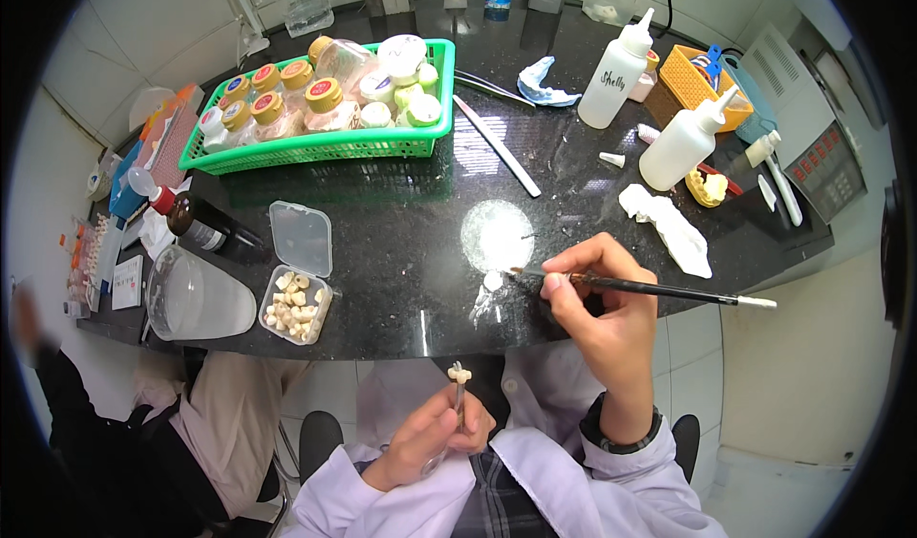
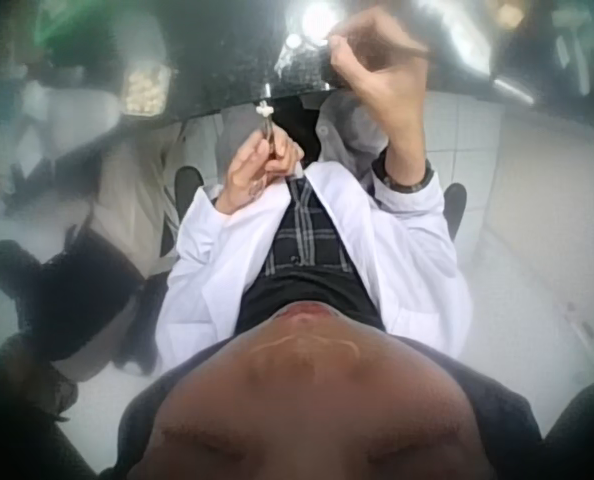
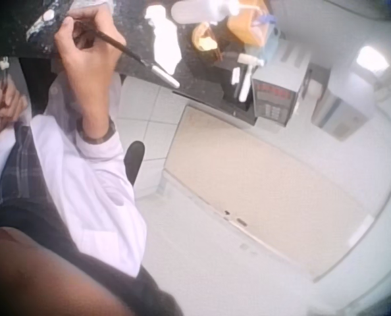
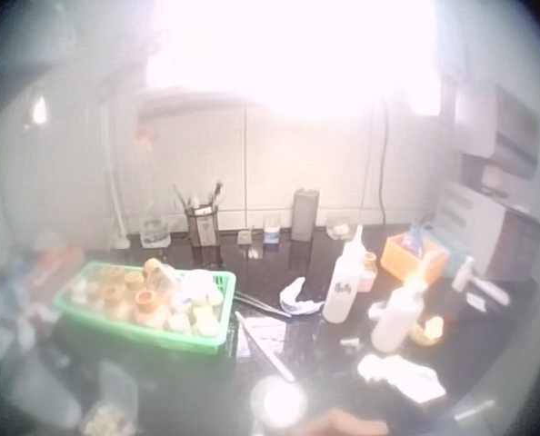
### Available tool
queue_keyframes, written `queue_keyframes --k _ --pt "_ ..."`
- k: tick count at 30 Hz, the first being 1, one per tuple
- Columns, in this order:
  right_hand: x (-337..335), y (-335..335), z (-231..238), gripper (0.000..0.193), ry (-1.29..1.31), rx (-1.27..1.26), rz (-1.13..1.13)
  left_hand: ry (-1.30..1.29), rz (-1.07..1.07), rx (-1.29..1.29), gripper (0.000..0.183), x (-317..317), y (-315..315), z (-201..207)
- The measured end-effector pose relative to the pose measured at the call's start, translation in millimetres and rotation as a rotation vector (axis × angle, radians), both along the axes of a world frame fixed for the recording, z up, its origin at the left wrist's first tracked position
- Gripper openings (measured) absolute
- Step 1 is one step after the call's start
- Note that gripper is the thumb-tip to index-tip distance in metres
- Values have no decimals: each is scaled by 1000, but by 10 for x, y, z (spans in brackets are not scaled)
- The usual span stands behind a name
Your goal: The person uses a fine brush to apply a white substance to small, tooth-shaped objects held in a metal clamp. They wipe the objects with a tissue and select additional pieces from a container on the table. The person continues to apply the substance to the objects, working on a black countertop with various dental supplies.
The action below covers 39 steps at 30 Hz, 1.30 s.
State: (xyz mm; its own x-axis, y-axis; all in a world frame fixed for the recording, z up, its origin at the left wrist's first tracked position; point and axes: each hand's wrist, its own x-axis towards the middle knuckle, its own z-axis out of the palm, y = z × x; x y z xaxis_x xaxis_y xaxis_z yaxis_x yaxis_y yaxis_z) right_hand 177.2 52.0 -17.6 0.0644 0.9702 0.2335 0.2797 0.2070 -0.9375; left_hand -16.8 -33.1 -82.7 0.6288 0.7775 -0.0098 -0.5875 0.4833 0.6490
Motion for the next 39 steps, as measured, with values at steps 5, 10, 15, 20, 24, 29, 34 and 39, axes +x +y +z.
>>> queue_keyframes --k 5,10,15,20,24,29,34,39 --pt "-3 -3 14 4 -121 15 26 -3 36 -1 27 18 -26 19" --pt "-51 -12 62 7 -180 43 25 -2 37 15 26 27 -40 15" --pt "-49 -17 -10 8 -104 3 64 -12 17 16 25 23 -21 22" --pt "11 -2 67 5 203 -146 122 -9 37 22 25 21 -12 33" --pt "67 12 126 8 342 -160 162 4 68 9 26 23 -1 67" --pt "-12 -144 47 12 528 -24 135 -44 86 -29 27 10 -3 104" --pt "-294 -617 -183 20 614 240 245 -31 155 -8 29 46 -52 119" --pt "-423 -756 -306 25 462 303 357 18 180 -137 31 22 -121 191"
